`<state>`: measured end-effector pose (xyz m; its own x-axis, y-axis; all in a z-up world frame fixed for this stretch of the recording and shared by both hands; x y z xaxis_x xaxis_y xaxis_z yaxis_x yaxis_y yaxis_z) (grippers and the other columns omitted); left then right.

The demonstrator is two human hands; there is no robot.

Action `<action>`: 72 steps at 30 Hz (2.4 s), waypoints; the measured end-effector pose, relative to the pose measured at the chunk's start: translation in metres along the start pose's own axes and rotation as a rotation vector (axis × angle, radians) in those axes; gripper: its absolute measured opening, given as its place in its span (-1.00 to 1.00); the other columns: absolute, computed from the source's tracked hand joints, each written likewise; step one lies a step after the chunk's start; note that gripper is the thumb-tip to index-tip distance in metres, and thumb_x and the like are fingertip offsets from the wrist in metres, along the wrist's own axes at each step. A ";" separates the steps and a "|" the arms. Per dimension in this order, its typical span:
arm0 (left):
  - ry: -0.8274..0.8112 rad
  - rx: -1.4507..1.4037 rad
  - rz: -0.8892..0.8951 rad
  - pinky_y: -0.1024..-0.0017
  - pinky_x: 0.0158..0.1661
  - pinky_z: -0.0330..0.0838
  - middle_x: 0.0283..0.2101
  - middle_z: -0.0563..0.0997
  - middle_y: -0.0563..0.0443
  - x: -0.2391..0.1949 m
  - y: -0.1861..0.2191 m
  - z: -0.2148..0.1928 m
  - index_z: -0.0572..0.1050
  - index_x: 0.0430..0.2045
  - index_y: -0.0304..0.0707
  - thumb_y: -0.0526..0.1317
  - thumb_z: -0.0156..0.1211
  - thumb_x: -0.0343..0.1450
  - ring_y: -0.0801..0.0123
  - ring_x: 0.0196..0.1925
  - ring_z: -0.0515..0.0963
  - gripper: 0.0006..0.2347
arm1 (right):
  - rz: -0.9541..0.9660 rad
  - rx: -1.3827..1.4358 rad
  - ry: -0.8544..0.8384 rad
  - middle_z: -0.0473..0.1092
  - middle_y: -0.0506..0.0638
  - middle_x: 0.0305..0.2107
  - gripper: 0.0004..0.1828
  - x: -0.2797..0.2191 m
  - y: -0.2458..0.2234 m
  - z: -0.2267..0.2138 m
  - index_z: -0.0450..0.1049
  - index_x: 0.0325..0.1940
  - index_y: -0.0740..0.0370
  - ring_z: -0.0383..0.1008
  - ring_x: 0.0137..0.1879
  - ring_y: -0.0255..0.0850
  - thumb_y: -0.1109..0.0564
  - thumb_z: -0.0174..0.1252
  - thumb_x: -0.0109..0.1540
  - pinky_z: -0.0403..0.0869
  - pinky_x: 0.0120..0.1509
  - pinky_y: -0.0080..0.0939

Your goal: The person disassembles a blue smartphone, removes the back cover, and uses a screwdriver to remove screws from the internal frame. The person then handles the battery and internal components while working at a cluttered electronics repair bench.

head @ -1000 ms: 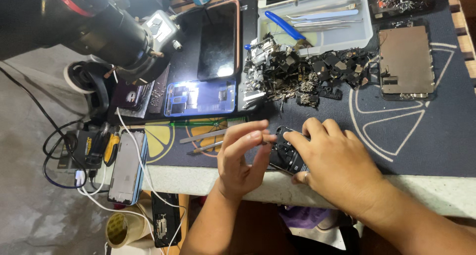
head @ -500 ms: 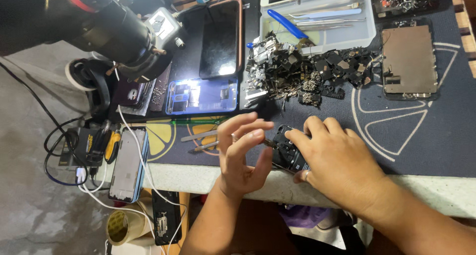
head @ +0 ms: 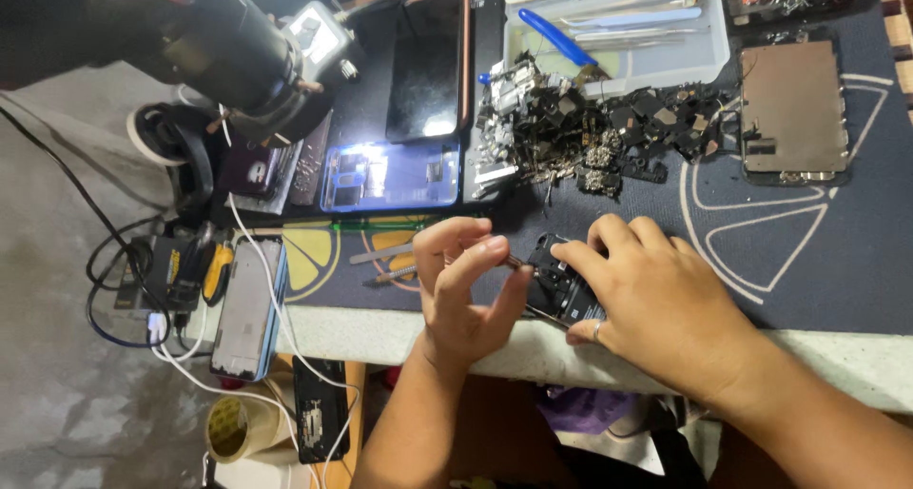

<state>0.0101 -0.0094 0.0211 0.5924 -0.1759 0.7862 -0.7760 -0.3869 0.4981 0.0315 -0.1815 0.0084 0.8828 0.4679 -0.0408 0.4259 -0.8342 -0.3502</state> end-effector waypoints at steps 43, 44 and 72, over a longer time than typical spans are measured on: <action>-0.030 -0.040 0.004 0.41 -0.06 0.61 0.25 0.32 -0.32 0.004 0.003 0.005 0.31 0.16 -0.23 -0.56 0.28 0.41 0.31 -0.08 0.57 -0.54 | 0.044 0.198 -0.017 0.38 -0.04 -0.05 -0.29 0.008 0.008 -0.019 0.48 0.19 -0.07 0.40 0.14 -0.01 -0.24 0.37 -0.02 0.43 0.13 0.01; -0.027 -0.041 0.010 0.42 -0.07 0.59 0.25 0.32 -0.32 0.004 0.004 0.004 0.32 0.15 -0.23 -0.56 0.30 0.40 0.31 -0.09 0.56 -0.54 | 0.052 0.216 -0.001 0.40 -0.04 -0.07 -0.32 0.008 0.008 -0.019 0.50 0.16 -0.07 0.42 0.10 -0.01 -0.25 0.38 -0.01 0.44 0.11 0.01; 0.174 -0.210 -0.055 0.44 -0.10 0.57 -0.12 0.57 -0.29 -0.011 -0.012 -0.003 0.15 0.23 -0.28 -0.52 0.32 0.45 0.21 -0.11 0.64 -0.48 | -0.123 0.402 0.225 0.57 0.03 -0.37 -0.75 0.013 0.011 -0.022 0.62 -0.22 0.14 0.56 -0.19 0.03 0.03 0.30 0.07 0.47 -0.08 0.04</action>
<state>0.0123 0.0001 0.0072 0.6033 0.0052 0.7975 -0.7820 -0.1925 0.5928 0.0519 -0.1914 0.0249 0.8702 0.4448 0.2118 0.4592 -0.5768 -0.6755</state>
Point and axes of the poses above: each hand's wrist, its own x-axis towards the middle knuckle, its own z-axis out of the palm, y = z × x, the point moved 6 cm from there along x, towards the middle knuckle
